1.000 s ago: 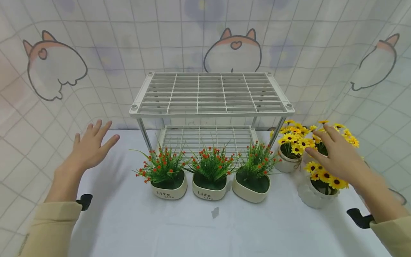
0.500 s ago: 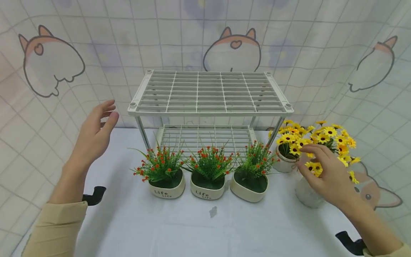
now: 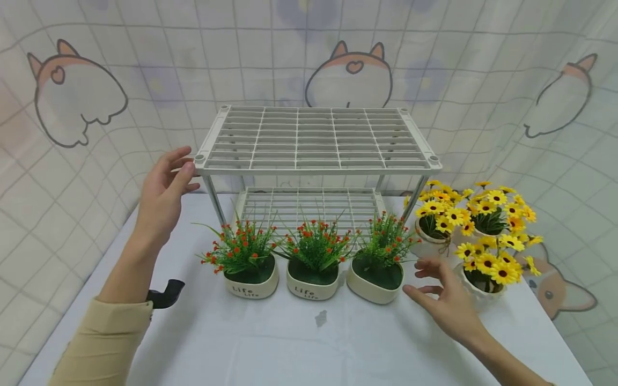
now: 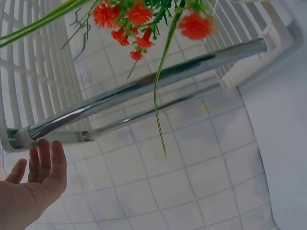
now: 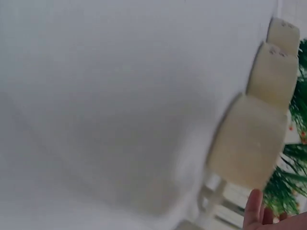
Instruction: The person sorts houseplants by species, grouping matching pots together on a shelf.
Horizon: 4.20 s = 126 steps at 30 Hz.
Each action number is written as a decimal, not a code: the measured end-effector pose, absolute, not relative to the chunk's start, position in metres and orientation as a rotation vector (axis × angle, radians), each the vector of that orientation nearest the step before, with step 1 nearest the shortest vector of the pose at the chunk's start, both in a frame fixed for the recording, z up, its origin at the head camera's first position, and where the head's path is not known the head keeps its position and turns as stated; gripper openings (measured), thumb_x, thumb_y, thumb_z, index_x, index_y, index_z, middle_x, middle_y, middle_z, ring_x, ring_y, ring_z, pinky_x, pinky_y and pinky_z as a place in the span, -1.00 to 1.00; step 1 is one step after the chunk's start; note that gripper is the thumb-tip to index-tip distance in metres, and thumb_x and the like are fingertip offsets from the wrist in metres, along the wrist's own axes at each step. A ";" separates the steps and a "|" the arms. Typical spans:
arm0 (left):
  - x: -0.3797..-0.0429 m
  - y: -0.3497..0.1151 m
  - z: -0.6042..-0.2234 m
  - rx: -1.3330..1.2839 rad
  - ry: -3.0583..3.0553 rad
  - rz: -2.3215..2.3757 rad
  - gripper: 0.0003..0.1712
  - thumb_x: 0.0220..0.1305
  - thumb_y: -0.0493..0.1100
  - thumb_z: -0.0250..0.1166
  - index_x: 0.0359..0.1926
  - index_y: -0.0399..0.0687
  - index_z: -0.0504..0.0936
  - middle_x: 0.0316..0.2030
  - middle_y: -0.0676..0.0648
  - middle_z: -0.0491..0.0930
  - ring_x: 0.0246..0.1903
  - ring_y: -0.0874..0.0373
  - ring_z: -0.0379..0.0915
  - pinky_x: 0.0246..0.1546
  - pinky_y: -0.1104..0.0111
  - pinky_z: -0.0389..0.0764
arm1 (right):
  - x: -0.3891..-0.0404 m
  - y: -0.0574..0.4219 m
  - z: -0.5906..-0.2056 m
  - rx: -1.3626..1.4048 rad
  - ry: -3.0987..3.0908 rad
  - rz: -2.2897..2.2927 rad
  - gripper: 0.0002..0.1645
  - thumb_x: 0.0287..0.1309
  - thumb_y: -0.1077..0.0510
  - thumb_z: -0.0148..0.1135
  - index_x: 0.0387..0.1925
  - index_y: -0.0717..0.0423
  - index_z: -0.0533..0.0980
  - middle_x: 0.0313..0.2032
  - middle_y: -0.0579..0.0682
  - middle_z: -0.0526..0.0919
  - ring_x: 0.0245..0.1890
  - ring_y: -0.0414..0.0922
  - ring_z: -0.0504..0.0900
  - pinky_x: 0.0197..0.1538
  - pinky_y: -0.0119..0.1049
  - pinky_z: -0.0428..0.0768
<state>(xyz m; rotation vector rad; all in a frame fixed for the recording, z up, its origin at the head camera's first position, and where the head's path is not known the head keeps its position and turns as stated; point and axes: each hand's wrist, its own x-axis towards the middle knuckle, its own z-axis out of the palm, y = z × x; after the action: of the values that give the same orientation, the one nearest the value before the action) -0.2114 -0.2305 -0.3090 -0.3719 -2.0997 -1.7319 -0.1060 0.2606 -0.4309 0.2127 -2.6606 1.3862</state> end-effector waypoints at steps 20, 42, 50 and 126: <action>-0.219 -0.220 -0.316 -0.236 -2.076 -1.873 -0.44 0.56 -0.13 0.16 0.43 -0.30 0.34 0.06 -0.04 0.49 0.04 0.13 0.49 0.00 0.44 0.56 | -0.125 0.234 -0.472 0.016 -2.659 1.791 0.16 0.08 0.20 0.59 0.49 0.29 0.01 0.44 0.31 0.19 0.46 0.25 0.15 0.36 0.24 0.28; -0.222 -0.215 -0.316 -0.195 -2.012 -1.977 -0.51 0.57 -0.04 0.14 0.38 -0.12 0.36 0.09 -0.04 0.49 0.03 0.12 0.46 0.07 0.24 0.41 | -0.126 0.239 -0.463 -0.035 -2.659 1.744 0.12 0.06 0.11 0.61 0.44 0.26 0.07 0.37 0.27 0.29 0.41 0.19 0.24 0.30 0.20 0.31; -0.224 -0.215 -0.317 -0.174 -2.021 -1.968 -0.53 0.57 -0.01 0.14 0.36 -0.07 0.36 0.10 -0.06 0.50 0.00 0.12 0.45 0.07 0.26 0.39 | -0.118 0.244 -0.440 -0.024 -2.608 1.730 0.14 0.09 0.11 0.58 0.47 0.27 0.03 0.36 0.25 0.24 0.38 0.17 0.22 0.27 0.21 0.29; -0.233 -0.215 -0.327 -0.228 -1.944 -1.955 -0.65 0.55 -0.08 0.08 0.25 -0.01 0.34 -0.05 -0.06 0.58 -0.12 0.14 0.47 -0.06 0.29 0.36 | -0.235 0.115 -0.241 0.300 -2.325 1.750 0.09 0.04 0.10 0.60 0.44 0.13 0.10 0.24 0.16 0.32 0.18 0.03 0.39 0.12 -0.07 0.55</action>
<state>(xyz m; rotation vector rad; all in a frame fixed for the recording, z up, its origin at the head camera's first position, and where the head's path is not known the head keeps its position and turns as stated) -0.2333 -0.2146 -0.3265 -0.2278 -1.9440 -1.9546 -0.2345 0.1148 -0.2413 0.3001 -2.3254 1.7501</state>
